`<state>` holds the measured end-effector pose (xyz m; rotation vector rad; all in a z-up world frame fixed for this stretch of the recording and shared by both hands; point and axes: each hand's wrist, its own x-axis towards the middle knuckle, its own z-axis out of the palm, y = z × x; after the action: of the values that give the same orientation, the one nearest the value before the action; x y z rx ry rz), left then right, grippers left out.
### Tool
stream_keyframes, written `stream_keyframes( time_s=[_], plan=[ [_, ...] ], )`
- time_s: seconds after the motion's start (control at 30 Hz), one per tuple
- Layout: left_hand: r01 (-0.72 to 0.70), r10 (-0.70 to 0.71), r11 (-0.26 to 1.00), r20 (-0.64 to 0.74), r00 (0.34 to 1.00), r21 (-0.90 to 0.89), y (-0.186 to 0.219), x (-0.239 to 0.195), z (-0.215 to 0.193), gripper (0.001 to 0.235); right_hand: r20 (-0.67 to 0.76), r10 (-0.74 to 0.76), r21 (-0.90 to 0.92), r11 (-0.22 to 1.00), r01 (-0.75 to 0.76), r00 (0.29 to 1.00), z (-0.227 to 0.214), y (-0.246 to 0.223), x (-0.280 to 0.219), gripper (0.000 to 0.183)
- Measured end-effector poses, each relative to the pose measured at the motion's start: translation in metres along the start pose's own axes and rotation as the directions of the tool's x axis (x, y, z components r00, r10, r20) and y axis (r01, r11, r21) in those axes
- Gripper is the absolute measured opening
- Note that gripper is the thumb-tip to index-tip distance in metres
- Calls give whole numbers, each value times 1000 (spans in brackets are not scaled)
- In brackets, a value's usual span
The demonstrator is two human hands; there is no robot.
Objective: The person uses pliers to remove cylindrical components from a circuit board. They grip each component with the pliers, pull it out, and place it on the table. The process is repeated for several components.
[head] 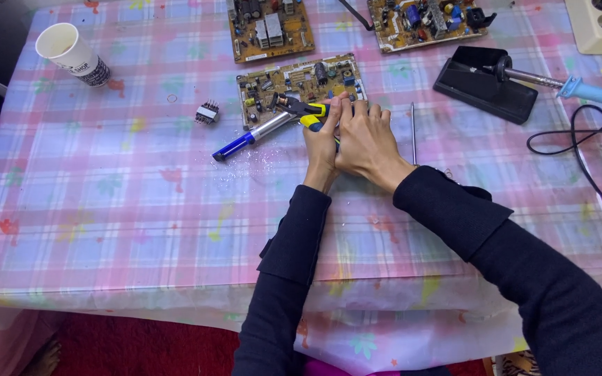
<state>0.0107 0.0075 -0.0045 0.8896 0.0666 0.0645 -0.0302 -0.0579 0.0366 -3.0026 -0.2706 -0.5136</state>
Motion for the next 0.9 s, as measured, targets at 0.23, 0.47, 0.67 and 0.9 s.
stream_keyframes(
  time_s=[0.23,0.47,0.67,0.9],
  plan=[
    [-16,16,1000,-13,1000,-3,7,-2,1,27,18,3,6,1000,-3,1000,-1,-2,1,56],
    [15,-13,998,-35,999,61,4,-3,-2,33,37,39,-6,999,-39,999,-1,-5,-3,55],
    [32,-32,999,-7,999,43,-10,2,-5,34,42,62,17,998,-63,997,-10,-9,-10,53],
    [28,-81,972,217,973,235,12,-13,3,63,250,113,404,890,-210,962,-7,17,5,59]
  ],
)
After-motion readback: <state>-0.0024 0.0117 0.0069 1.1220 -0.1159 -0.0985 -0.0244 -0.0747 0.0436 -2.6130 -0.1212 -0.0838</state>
